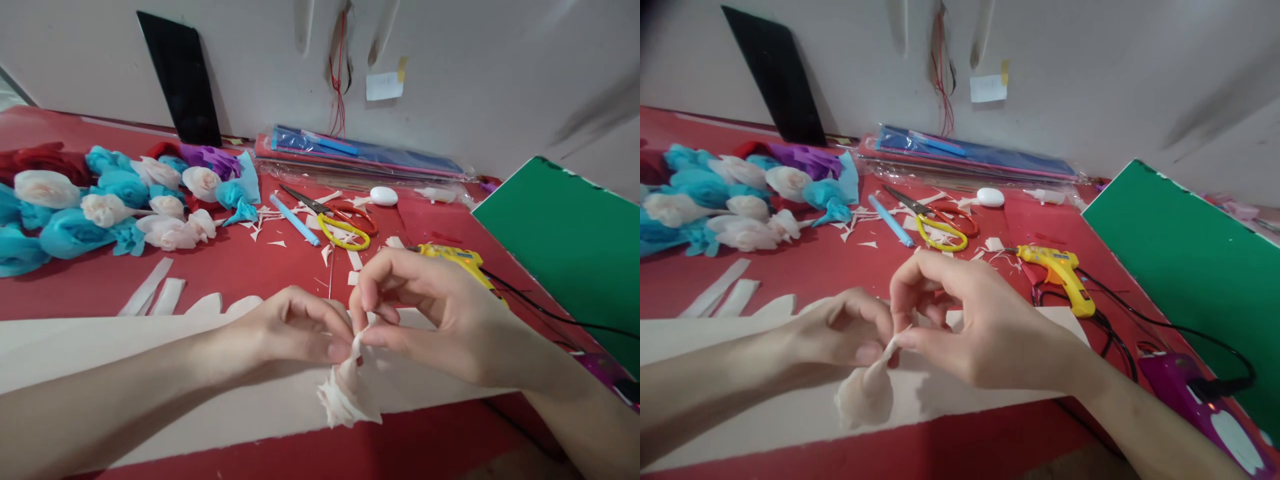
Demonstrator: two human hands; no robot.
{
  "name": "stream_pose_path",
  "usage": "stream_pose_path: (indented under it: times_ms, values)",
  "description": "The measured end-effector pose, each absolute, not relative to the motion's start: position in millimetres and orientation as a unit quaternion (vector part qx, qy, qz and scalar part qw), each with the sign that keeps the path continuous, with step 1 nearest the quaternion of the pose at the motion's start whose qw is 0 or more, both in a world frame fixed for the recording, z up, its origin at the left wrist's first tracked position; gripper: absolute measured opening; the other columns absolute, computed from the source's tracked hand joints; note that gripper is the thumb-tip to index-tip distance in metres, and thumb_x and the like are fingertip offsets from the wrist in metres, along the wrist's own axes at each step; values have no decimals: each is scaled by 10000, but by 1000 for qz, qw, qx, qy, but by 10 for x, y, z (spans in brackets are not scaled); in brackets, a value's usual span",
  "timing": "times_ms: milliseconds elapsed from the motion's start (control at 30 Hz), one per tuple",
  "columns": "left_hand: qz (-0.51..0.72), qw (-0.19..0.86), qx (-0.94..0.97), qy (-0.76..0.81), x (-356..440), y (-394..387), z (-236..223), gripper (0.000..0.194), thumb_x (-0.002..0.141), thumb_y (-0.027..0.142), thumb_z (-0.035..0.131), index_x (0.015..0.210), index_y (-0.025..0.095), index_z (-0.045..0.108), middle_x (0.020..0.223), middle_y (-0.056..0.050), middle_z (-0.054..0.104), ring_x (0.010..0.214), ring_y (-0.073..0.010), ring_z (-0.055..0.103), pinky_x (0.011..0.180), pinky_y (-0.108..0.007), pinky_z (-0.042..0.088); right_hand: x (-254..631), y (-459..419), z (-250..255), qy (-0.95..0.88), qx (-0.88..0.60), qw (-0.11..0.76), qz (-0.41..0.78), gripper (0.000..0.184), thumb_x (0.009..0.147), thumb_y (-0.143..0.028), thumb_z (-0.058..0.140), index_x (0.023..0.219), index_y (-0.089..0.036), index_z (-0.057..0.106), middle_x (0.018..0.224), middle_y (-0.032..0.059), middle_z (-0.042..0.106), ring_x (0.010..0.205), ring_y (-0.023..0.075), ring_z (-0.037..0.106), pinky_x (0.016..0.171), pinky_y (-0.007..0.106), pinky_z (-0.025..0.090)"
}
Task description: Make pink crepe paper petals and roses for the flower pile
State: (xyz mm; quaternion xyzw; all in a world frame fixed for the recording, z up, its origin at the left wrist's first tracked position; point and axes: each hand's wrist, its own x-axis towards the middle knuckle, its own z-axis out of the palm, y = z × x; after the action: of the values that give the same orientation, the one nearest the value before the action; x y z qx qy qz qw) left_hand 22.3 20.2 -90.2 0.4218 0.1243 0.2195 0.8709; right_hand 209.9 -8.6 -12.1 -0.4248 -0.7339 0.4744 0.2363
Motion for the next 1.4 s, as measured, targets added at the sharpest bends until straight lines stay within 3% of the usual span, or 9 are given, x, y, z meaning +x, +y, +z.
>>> stream_pose_path:
  times_ms: [267,500,800,1400]
  values:
    - [221,819,509,146,228,214,-885,127,723,151,679,772,222,771,735,7,651,688,-116,562,681,-191,449,2087,-104,-108,-734,-461,204,455,200,730,-37,586,810,-212,530,755,-38,543,636,91,451,545,209,387]
    - [247,795,536,137,250,199,-916,188,724,77,650,773,215,766,740,12,672,703,-110,582,675,-186,451,2087,-100,-143,-714,-469,192,483,205,748,-41,538,838,-224,519,779,-40,552,631,83,445,544,196,395]
    - [255,789,541,141,254,192,-940,276,701,3,581,771,198,763,721,27,675,666,-91,581,656,-168,455,2081,-60,-151,-689,-455,196,529,196,766,-51,573,853,-216,514,822,-41,572,745,92,520,590,200,395]
    - [229,789,547,163,222,204,-874,237,738,41,623,756,231,763,742,67,692,689,-48,602,629,-92,441,2060,-64,-183,-681,-440,242,533,195,732,-27,614,800,-191,532,752,-80,551,602,19,434,577,104,409]
